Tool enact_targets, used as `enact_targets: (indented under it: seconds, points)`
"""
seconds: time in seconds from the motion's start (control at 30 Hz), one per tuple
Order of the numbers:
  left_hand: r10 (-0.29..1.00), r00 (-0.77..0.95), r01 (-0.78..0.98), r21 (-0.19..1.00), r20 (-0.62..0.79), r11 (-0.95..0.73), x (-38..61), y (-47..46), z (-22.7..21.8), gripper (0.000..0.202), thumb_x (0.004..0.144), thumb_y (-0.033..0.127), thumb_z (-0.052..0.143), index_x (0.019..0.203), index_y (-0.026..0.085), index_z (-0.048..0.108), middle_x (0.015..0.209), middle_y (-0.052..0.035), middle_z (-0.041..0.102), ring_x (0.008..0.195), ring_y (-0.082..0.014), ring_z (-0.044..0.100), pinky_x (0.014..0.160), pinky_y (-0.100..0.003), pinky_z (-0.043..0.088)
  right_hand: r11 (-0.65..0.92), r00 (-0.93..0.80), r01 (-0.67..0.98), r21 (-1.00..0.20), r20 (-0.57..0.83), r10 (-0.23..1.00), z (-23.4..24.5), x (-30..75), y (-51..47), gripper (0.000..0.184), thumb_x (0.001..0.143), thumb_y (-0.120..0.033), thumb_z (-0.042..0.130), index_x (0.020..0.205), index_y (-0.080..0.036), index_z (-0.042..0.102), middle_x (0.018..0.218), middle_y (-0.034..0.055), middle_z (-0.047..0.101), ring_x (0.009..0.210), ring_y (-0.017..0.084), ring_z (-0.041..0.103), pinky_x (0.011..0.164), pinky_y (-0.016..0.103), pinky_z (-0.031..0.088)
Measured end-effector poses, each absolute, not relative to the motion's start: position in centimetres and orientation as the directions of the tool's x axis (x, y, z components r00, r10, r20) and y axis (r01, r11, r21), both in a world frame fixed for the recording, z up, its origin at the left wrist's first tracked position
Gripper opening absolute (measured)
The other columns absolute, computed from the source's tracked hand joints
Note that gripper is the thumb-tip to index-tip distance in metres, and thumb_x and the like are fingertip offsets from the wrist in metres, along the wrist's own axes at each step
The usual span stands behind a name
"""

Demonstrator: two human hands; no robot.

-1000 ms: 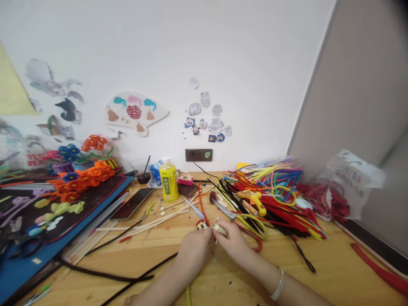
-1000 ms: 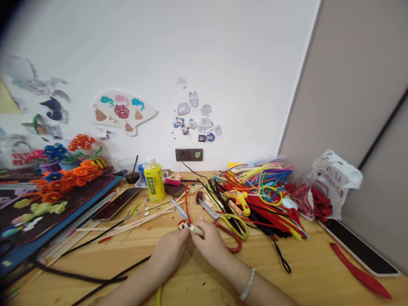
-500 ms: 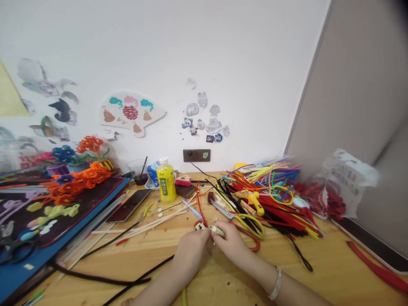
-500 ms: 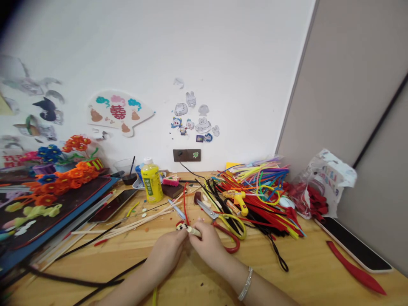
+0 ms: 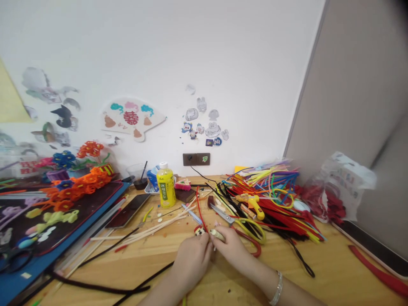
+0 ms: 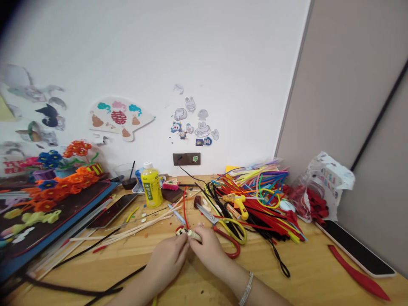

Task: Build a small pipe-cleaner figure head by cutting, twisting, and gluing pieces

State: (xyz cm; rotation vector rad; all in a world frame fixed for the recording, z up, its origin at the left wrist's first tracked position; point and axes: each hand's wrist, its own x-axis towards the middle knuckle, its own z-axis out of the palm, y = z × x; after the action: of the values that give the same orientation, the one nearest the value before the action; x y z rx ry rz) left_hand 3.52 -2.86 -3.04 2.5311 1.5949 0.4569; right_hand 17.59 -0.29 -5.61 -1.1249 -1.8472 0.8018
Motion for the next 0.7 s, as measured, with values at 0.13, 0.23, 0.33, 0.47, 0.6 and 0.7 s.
enact_targets:
  seconds: [0.13, 0.23, 0.33, 0.47, 0.6, 0.7]
  points:
    - [0.908, 0.376, 0.872, 0.261, 0.184, -0.414, 3.51, -2.65, -3.03, 0.024, 0.089, 0.025, 0.033, 0.085, 0.019, 0.056, 0.081, -0.006, 0.07, 0.074, -0.0185, 0.065, 0.063, -0.025, 0.043, 0.405, -0.263, 0.395, -0.824, 0.321, 0.91, -5.46, 17.6, -0.28, 0.023, 0.078, -0.025, 0.047, 0.057, -0.018, 0.041, 0.056, -0.0046, 0.04, 0.056, 0.011, 0.036, 0.053, 0.023, 0.027]
    - [0.923, 0.348, 0.892, 0.247, 0.163, -0.379, 3.47, -2.43, -2.96, 0.024, 0.089, 0.026, 0.033, 0.085, 0.018, 0.056, 0.08, -0.0062, 0.07, 0.074, -0.019, 0.065, 0.064, -0.025, 0.043, 0.394, -0.246, 0.38, -0.837, 0.319, 0.915, -5.32, 17.69, -0.28, 0.023, 0.079, -0.027, 0.047, 0.058, -0.018, 0.044, 0.056, -0.0041, 0.042, 0.057, 0.012, 0.038, 0.053, 0.023, 0.029]
    - [0.925, 0.345, 0.897, 0.235, 0.159, -0.375, 3.42, -2.32, -2.86, 0.026, 0.09, 0.026, 0.032, 0.085, 0.018, 0.056, 0.081, -0.0062, 0.07, 0.075, -0.0188, 0.065, 0.063, -0.024, 0.043, 0.409, -0.247, 0.357, -0.84, 0.337, 0.908, -5.3, 17.75, -0.26, 0.023, 0.079, -0.029, 0.048, 0.059, -0.018, 0.046, 0.057, -0.0033, 0.044, 0.059, 0.013, 0.039, 0.054, 0.023, 0.029]
    - [0.921, 0.352, 0.9, 0.211, 0.165, -0.382, 3.53, -2.38, -2.78, 0.027, 0.091, 0.023, 0.03, 0.085, 0.018, 0.056, 0.081, -0.0062, 0.07, 0.075, -0.0179, 0.066, 0.064, -0.024, 0.043, 0.418, -0.258, 0.342, -0.841, 0.344, 0.903, -5.46, 17.71, -0.19, 0.024, 0.08, -0.03, 0.048, 0.059, -0.018, 0.047, 0.058, -0.0034, 0.046, 0.058, 0.012, 0.039, 0.054, 0.023, 0.03]
    - [0.923, 0.351, 0.908, 0.186, 0.155, -0.376, 3.72, -2.46, -2.79, 0.025, 0.091, 0.02, 0.03, 0.087, 0.017, 0.055, 0.083, -0.0075, 0.07, 0.075, -0.0185, 0.066, 0.064, -0.024, 0.045, 0.43, -0.268, 0.358, -0.829, 0.351, 0.897, -5.59, 17.68, -0.18, 0.024, 0.08, -0.027, 0.047, 0.058, -0.018, 0.043, 0.058, -0.0043, 0.043, 0.057, 0.011, 0.038, 0.055, 0.023, 0.029]
    - [0.912, 0.376, 0.896, 0.187, 0.164, -0.403, 3.72, -2.46, -2.84, 0.025, 0.091, 0.019, 0.029, 0.088, 0.017, 0.054, 0.082, -0.0077, 0.07, 0.075, -0.0192, 0.066, 0.064, -0.026, 0.046, 0.431, -0.273, 0.365, -0.825, 0.348, 0.897, -5.58, 17.69, -0.26, 0.024, 0.079, -0.025, 0.047, 0.058, -0.019, 0.039, 0.057, -0.0047, 0.04, 0.057, 0.011, 0.037, 0.054, 0.022, 0.028]
